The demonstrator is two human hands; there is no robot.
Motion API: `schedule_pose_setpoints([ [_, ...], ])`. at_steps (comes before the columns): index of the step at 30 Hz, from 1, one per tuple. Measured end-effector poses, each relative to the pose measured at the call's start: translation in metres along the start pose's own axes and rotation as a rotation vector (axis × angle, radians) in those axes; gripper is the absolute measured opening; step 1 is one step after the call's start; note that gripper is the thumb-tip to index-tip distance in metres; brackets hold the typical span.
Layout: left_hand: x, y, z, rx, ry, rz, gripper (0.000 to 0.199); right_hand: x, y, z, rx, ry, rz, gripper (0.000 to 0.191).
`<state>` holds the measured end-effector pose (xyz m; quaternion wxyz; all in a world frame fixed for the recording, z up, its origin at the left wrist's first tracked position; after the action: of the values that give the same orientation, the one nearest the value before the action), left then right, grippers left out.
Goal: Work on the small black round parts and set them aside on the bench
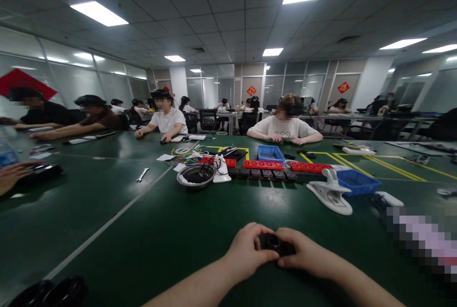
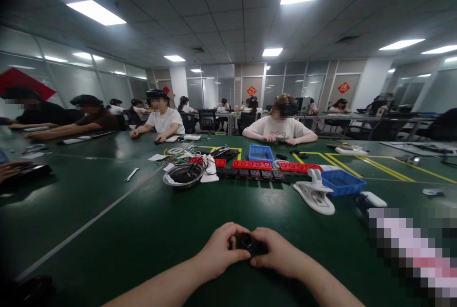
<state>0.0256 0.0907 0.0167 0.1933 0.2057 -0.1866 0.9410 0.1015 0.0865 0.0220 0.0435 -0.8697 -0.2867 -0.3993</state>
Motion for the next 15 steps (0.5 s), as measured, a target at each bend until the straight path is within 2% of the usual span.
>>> schedule_pose_setpoints([
  [6,0.003,0.001,0.007,-0.024,-0.072,0.017,0.033,0.000,0.001,0.000,0.007,-0.040,-0.031,0.016],
  [11,0.004,0.002,0.005,0.025,-0.068,0.024,0.034,0.001,-0.003,0.012,-0.095,-0.031,0.032,0.016],
  [15,0.004,0.003,0.000,0.054,-0.051,0.068,0.034,0.002,-0.007,0.019,-0.142,0.079,0.126,0.022],
])
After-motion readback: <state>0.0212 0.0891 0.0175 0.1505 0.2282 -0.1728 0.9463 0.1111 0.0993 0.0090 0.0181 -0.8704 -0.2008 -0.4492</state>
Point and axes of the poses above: each hand's wrist, its own y-axis away from the middle knuckle, its own x-axis out of the back of the hand, z = x × y, the point moved 10 cm from there along -y, towards the middle knuckle, and after that the axes turned 9 degrees about -x, right-handed, at the moved point
